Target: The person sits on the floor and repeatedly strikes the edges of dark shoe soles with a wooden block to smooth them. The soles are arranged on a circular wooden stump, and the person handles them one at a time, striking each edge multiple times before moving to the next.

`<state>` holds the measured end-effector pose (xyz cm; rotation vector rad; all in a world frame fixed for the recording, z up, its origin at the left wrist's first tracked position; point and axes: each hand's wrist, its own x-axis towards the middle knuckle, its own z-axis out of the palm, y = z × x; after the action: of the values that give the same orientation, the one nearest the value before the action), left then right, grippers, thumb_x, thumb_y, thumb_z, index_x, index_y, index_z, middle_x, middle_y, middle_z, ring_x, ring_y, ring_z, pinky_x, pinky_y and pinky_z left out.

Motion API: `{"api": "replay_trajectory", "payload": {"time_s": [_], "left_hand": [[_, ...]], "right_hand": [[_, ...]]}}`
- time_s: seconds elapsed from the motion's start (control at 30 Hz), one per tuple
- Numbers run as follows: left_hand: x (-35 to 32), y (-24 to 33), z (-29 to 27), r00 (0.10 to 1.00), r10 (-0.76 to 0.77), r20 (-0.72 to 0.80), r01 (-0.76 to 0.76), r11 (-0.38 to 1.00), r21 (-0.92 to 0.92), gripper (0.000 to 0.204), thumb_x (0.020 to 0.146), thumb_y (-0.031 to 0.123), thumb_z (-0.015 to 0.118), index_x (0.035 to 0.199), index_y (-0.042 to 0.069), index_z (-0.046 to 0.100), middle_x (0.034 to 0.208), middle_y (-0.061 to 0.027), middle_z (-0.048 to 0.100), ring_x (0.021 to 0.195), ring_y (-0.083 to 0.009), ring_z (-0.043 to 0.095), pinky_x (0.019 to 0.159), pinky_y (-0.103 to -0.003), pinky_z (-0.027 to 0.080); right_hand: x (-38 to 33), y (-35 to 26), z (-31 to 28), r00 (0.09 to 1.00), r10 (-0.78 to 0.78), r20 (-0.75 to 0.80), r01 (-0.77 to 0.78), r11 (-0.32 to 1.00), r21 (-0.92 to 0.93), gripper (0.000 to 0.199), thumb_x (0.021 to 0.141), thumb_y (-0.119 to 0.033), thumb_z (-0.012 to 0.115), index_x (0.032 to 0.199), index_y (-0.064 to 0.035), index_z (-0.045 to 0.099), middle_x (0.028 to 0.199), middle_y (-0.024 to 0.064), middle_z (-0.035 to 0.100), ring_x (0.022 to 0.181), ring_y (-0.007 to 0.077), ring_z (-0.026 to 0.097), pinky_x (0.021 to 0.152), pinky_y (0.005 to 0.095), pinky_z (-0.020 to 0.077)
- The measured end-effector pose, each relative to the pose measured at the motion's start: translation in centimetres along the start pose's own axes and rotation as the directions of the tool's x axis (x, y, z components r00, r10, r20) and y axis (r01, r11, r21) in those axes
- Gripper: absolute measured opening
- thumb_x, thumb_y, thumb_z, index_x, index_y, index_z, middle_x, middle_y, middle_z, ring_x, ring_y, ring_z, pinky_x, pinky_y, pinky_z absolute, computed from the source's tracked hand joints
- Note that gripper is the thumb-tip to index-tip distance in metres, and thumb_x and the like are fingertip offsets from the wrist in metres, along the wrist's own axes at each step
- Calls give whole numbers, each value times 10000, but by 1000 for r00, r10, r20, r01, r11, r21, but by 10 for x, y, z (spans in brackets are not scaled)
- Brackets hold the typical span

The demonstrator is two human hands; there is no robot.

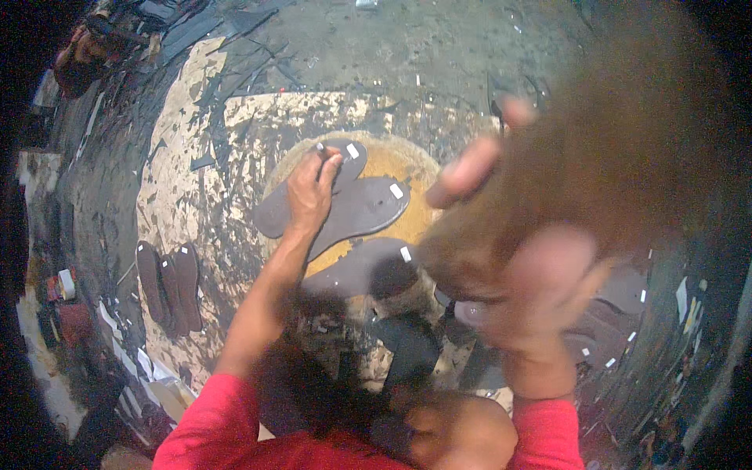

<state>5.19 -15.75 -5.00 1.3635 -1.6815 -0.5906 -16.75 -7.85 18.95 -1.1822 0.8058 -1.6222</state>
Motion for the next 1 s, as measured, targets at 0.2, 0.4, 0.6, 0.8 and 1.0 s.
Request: {"api": "replay_trajectory", "payload": {"time_s": [0.2, 0.4, 0.6, 0.8, 1.0], "left_hand": [[-2, -5, 6, 950, 308, -49, -282, 915, 288, 195, 953, 122, 688, 1108, 3, 685, 1030, -183, 687, 941, -415, 631, 831, -487, 506], [7, 11, -40, 769, -598, -228, 353, 694, -628, 340, 1099, 332, 566, 1158, 10, 659, 1061, -43, 678, 888, -126, 670, 728, -280, 605], [-21, -11, -104, 848, -526, -60, 500, 833, -235, 335, 1088, 306, 586, 1173, 5, 706, 1022, -82, 715, 878, -153, 722, 786, -288, 600], [-29, -14, -101, 907, -409, -98, 398, 910, -114, 264, 1063, 256, 627, 1067, 4, 709, 872, -88, 730, 802, -153, 708, 726, -316, 560], [-34, -18, -101, 988, -116, -102, 134, 974, 184, 173, 1025, 168, 651, 1041, 2, 701, 918, -154, 701, 815, -284, 674, 741, -404, 526]], "right_hand": [[-37, 146, -55, 692, 697, 188, -367, 564, -740, 602, 1052, -480, 566, 1330, 55, 566, 1055, 163, 711, 970, 295, 674, 875, 427, 521], [-59, 179, -69, 549, 833, 67, -711, 507, -487, 491, 1098, -458, 491, 1110, -18, 710, 892, 2, 679, 755, 98, 592, 704, 303, 510], [-65, 180, -60, 556, 825, 100, -734, 543, -408, 526, 1075, -487, 497, 949, -14, 689, 765, 68, 687, 640, 154, 650, 626, 312, 531], [-24, 107, -29, 657, 748, 92, -666, 634, -393, 525, 1051, -510, 525, 1077, 2, 638, 818, 88, 691, 632, 173, 663, 618, 331, 540], [20, 11, 57, 997, 80, 0, -77, 964, -256, 604, 1021, -537, 530, 1299, -1, 547, 989, 145, 662, 870, 245, 657, 793, 373, 531]]}}
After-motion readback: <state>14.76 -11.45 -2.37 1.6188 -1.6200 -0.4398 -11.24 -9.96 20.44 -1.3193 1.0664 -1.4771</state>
